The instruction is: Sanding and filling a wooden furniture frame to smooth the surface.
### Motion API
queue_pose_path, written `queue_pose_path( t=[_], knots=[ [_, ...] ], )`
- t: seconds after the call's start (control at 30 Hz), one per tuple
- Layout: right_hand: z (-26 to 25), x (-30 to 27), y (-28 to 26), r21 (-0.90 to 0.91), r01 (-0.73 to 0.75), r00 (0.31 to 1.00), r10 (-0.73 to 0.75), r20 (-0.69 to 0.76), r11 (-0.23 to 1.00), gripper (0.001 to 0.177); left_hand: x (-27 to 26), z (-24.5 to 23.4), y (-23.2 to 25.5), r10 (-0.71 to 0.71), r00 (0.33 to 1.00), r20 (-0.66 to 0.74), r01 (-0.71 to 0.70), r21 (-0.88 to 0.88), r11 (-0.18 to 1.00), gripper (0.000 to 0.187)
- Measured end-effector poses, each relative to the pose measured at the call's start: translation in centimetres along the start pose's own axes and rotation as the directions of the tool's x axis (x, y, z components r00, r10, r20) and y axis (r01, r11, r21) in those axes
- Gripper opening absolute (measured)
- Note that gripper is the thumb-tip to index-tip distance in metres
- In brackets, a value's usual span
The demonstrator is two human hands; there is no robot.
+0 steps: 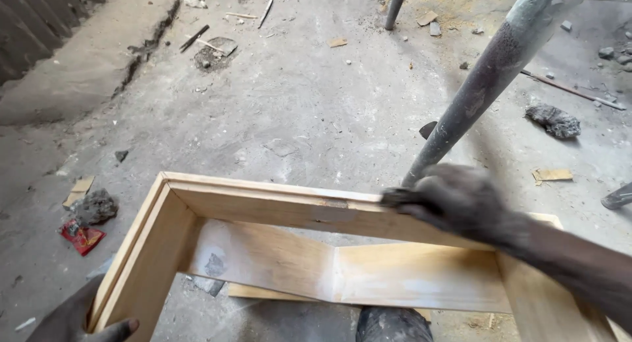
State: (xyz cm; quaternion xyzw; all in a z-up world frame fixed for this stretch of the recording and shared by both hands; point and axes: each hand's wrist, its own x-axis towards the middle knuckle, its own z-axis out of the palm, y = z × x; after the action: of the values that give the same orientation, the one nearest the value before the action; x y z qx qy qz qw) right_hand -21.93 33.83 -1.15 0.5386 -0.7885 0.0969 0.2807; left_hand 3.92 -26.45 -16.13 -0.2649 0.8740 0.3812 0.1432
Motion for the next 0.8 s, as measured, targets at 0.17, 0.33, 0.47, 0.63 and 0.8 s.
queue_pose_path(
  t=[0.17, 0.33, 0.47, 0.63, 0.8],
  knots=[
    [3.5, 6.9, -4.4, 0.048, 0.091, 0.992, -0.086, -0.093, 0.995, 0.037, -0.6, -0.6, 0.2, 0.032, 0.999, -0.036, -0.033, -0.031, 0.999, 0.102],
    [0.9, -0.4, -0.8, -0.049, -0.031, 0.999, 0.033, 0.041, 0.998, 0.042, 0.9, -1.0, -2.2, 0.017, 0.999, 0.032, -0.017, 0.008, 1.000, 0.106],
    [-4.3, -7.6, 3.2, -0.084, -0.088, 0.991, 0.095, 0.093, 0.993, 0.039, 6.6, -1.2, -7.7, 0.018, 1.000, 0.014, -0.018, -0.003, 1.000, 0.110],
    [0.2, 2.5, -1.5, 0.018, -0.023, 0.999, 0.022, 0.044, 1.000, 0.041, 0.6, -0.4, -1.3, 0.172, 0.985, -0.003, -0.172, -0.110, 0.979, 0.108],
    [9.8, 17.4, -9.3, 0.160, 0.021, 0.998, -0.011, -0.064, 0.987, 0.039, -6.8, -0.9, 7.8, 0.254, 0.964, -0.083, -0.264, -0.162, 0.951, 0.105]
  ],
)
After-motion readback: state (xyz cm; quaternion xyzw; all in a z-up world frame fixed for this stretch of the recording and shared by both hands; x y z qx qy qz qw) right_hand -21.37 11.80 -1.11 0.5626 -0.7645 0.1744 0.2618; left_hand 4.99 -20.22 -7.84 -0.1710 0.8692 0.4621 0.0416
